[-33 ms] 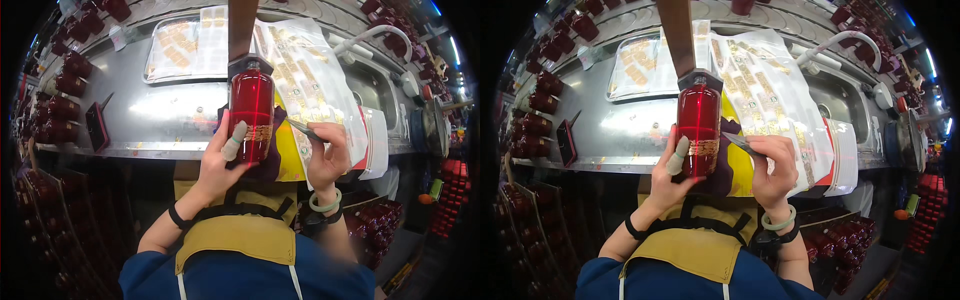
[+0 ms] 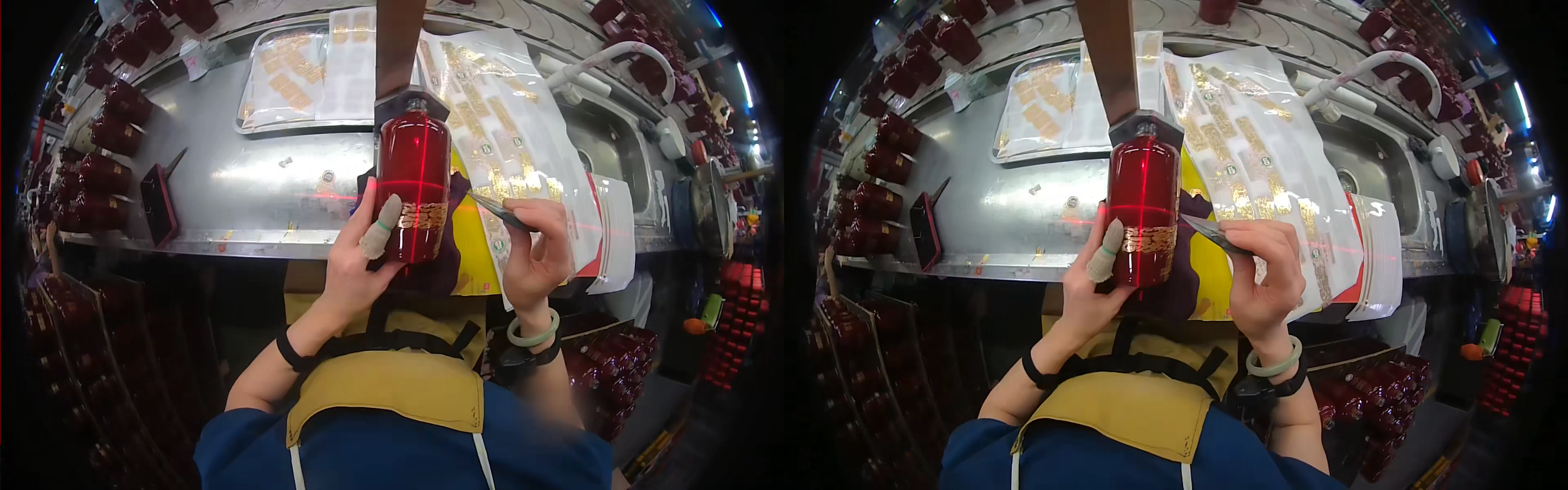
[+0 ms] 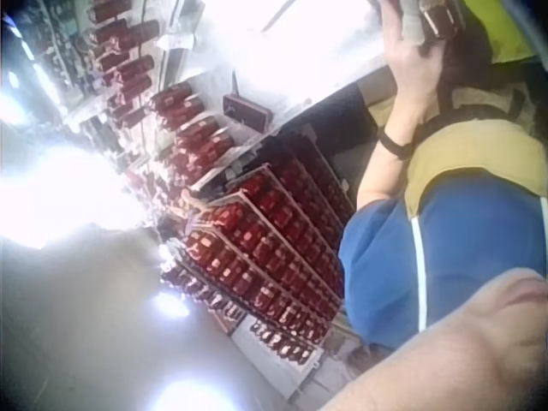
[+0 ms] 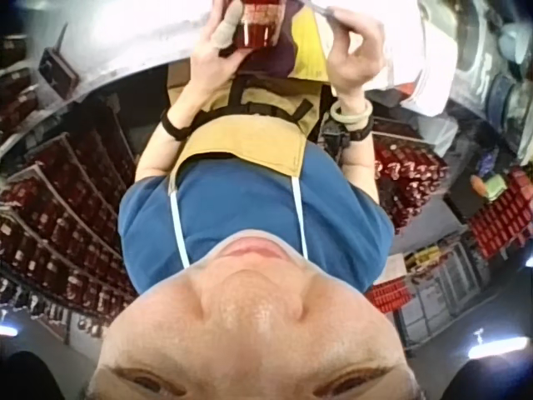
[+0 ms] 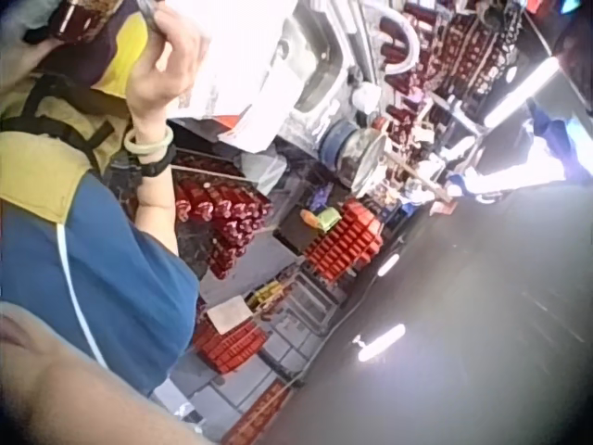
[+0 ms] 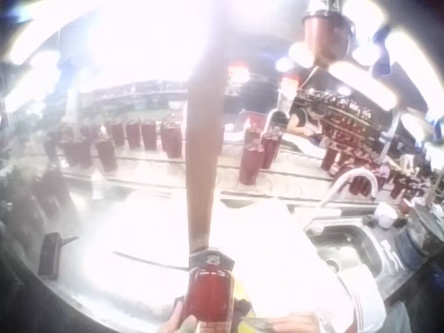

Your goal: Applying adhesive labels and decorative strips to red liquor bottles on a production line.

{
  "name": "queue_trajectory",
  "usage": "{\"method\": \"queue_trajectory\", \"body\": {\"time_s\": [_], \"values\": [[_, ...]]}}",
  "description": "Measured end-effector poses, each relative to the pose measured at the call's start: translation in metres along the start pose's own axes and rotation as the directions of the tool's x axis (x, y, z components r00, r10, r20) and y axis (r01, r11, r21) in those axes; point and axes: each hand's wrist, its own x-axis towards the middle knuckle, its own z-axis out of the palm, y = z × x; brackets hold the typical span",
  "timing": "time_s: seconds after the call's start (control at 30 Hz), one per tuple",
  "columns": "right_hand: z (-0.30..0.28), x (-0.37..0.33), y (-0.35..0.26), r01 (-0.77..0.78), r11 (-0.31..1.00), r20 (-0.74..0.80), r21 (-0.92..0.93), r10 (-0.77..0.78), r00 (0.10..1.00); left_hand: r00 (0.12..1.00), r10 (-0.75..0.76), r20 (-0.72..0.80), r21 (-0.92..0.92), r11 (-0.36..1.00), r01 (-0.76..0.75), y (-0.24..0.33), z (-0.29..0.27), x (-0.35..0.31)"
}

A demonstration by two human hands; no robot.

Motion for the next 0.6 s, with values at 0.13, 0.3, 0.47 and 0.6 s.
{"method": "queue_trajectory", "body": {"time_s": [0.13,0.3,0.47,0.6], "values": [[0.004,0.005,-0.004,0.033,0.999,0.019,0.024,-0.033,0.999,0.994,0.065,-0.082,-0.005,0.998,-0.065,-0.003,0.001,0.003],[0.014,0.007,-0.017,0.292,0.951,0.318,-0.096,-0.249,0.915,0.988,0.119,-0.096,0.097,0.989,-0.110,0.010,-0.001,0.008],[0.033,0.024,-0.030,0.215,0.977,0.451,0.001,-0.192,0.872,0.987,-0.018,-0.158,-0.045,0.999,0.011,0.018,0.002,0.009],[0.038,0.054,-0.014,0.208,0.941,0.302,-0.267,-0.123,0.945,0.987,-0.046,-0.155,-0.072,0.997,0.035,0.017,0.001,0.011]]}}
